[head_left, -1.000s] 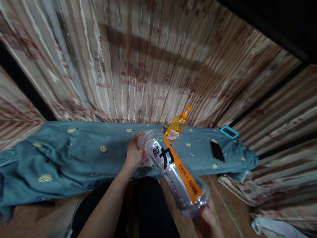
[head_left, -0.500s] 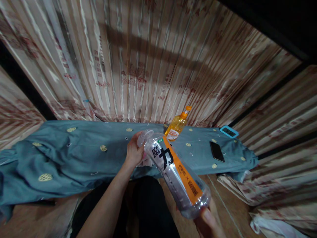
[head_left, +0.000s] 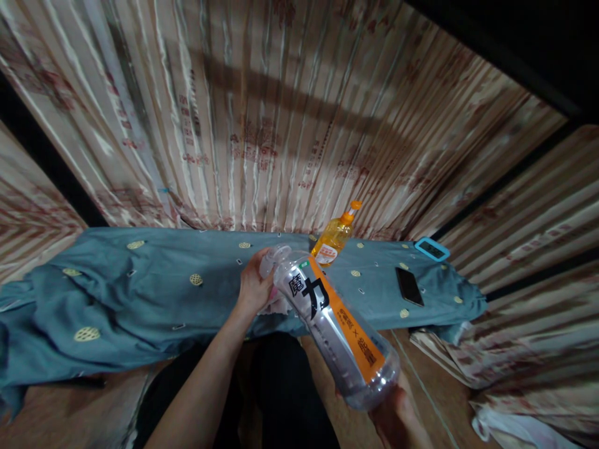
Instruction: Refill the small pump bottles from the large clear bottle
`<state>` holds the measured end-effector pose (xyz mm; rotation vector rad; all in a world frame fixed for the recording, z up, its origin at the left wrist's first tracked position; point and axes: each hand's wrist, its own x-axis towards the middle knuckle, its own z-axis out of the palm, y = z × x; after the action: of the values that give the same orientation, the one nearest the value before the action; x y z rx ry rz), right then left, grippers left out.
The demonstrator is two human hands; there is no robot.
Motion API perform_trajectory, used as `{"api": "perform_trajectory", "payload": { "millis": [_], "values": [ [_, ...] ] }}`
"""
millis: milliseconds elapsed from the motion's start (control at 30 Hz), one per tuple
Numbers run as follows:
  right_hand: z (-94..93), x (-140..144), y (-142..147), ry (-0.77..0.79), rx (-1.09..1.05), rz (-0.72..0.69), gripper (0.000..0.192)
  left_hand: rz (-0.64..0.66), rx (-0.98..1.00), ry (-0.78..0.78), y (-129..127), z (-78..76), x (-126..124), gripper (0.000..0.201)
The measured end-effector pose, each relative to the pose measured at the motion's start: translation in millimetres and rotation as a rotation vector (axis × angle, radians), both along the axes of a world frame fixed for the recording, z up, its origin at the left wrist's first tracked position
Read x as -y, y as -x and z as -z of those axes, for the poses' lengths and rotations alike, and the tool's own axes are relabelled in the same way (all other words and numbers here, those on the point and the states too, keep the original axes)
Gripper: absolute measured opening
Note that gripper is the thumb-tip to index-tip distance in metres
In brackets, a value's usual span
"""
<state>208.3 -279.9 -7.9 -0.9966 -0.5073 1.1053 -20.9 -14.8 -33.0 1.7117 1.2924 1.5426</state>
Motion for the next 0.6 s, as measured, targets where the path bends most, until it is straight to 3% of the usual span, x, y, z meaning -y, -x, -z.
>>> {"api": "perform_trajectory", "payload": {
  "millis": [267,600],
  "values": [
    [-24.3,-5,11,0.019,-0.003,0.016,0.041,0.009,-0.023,0.023,0,-2.6,1,0.053],
    [-20.6,-4,4,-0.003,0.045,-0.009,0.040,0.007,-0.032,0.015,-2,-5.8,2,0.050]
  ]
}}
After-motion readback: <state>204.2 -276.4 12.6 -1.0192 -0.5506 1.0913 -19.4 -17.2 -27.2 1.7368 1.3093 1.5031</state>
